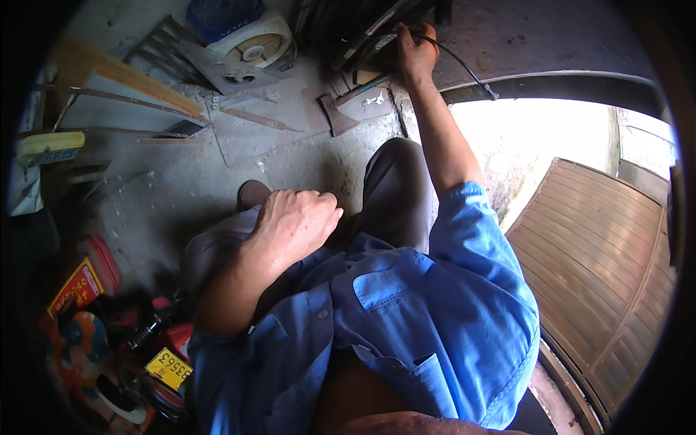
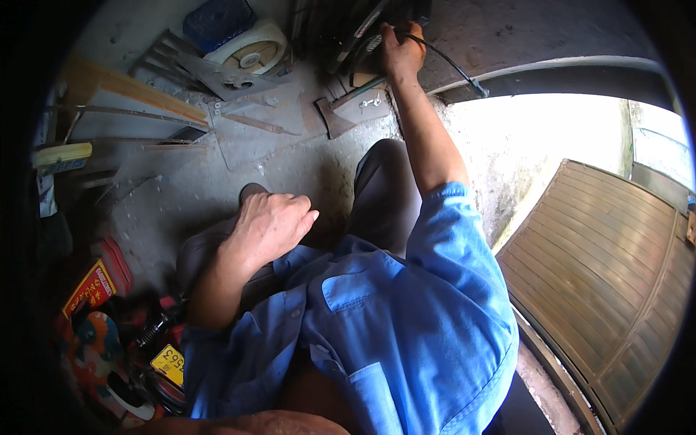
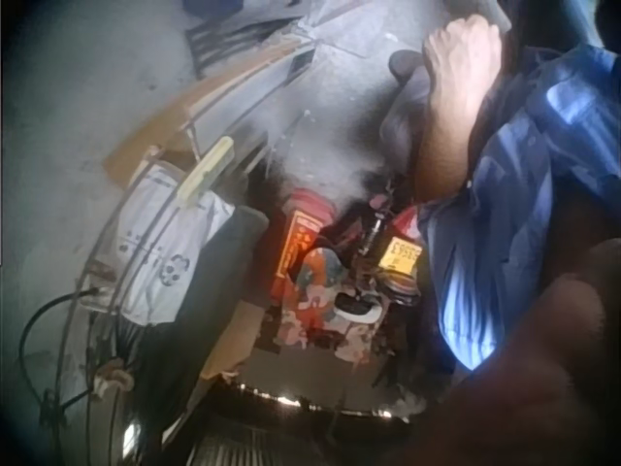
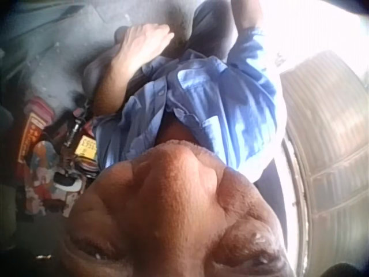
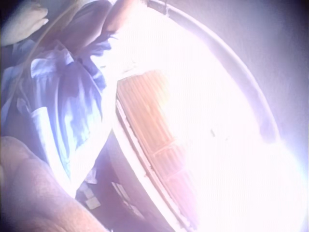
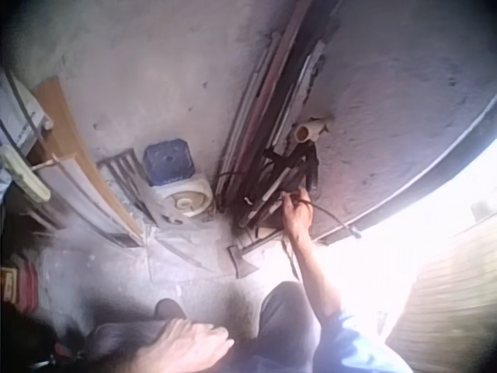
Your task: The person performs various maintenance and assembly tasks in a workshop, including threading a wire into a rubber hose, manipulating a small plastic component, and tying a bundle of white material with plastic strips.
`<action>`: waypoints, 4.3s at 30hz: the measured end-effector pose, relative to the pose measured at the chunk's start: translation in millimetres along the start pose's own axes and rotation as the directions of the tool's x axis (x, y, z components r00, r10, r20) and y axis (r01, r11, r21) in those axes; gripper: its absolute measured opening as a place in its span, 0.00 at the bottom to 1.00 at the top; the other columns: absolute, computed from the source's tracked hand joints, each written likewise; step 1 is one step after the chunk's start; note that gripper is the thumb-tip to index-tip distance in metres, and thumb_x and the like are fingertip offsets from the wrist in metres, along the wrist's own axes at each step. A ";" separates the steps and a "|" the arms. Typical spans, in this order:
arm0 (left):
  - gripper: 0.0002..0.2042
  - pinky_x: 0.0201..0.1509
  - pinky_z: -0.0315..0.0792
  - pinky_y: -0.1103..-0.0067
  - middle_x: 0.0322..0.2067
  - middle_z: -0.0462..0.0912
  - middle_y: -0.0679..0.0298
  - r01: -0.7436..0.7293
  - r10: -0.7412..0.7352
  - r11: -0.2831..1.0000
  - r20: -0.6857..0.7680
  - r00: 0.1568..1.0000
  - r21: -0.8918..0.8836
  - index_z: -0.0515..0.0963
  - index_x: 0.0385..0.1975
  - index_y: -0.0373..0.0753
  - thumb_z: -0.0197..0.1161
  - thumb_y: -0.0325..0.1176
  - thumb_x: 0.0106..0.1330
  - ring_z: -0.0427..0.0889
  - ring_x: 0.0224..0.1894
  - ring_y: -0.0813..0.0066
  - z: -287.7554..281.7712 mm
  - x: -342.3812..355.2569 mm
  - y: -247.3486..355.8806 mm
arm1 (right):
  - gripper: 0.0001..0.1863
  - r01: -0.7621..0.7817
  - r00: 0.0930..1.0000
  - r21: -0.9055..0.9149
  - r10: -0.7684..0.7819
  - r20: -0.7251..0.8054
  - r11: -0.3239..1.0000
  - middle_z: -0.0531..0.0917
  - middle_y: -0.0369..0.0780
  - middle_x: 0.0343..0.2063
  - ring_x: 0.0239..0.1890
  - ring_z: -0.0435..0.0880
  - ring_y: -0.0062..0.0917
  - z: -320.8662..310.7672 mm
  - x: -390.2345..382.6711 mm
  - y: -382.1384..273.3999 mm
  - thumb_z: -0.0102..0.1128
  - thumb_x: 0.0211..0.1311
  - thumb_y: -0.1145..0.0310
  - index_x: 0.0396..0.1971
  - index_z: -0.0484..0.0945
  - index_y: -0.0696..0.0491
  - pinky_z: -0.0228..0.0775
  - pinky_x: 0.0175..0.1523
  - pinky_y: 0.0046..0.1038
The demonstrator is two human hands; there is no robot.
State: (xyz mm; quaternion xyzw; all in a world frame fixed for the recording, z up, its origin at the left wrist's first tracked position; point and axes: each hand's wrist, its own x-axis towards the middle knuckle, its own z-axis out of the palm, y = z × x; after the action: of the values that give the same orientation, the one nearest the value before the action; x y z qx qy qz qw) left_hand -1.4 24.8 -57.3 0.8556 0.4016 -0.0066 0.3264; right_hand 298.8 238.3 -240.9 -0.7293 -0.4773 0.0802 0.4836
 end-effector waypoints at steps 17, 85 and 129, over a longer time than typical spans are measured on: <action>0.14 0.32 0.77 0.60 0.22 0.81 0.53 -0.015 0.014 1.000 -0.018 1.000 -0.014 0.77 0.23 0.37 0.62 0.39 0.67 0.83 0.28 0.48 4.6 0.3 1.7 | 0.18 -0.182 0.855 0.029 0.144 0.498 0.983 0.84 0.45 0.33 0.27 0.88 0.29 -66.3 32.9 -55.9 0.46 0.72 0.65 0.54 0.67 0.61 0.75 0.23 0.26; 0.05 0.30 0.78 0.70 0.19 0.78 0.61 -0.003 0.002 0.996 0.003 1.000 0.085 0.76 0.21 0.40 0.61 0.33 0.52 0.83 0.25 0.65 26.8 -50.1 -8.7 | 0.21 0.805 0.140 -0.240 0.220 0.965 0.542 0.86 0.50 0.36 0.40 0.85 0.49 7.8 -84.0 124.2 0.54 0.67 0.45 0.49 0.76 0.45 0.76 0.45 0.50; 0.13 0.45 0.78 0.64 0.41 0.82 0.55 0.124 -0.115 0.987 0.084 0.990 -0.103 0.76 0.44 0.37 0.57 0.37 0.65 0.84 0.44 0.61 21.6 -75.1 -4.1 | 0.18 0.436 0.479 -0.107 -0.130 0.868 0.893 0.83 0.45 0.48 0.50 0.83 0.45 261.5 -173.4 -68.9 0.54 0.68 0.49 0.46 0.82 0.45 0.75 0.53 0.44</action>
State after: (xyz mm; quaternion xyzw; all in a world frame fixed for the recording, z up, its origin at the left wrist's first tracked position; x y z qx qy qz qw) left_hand -49.7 -36.8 -56.0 0.8101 0.4389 -0.0378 0.3869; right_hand 12.7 273.7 -382.6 -0.5746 -0.7715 0.2626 0.0759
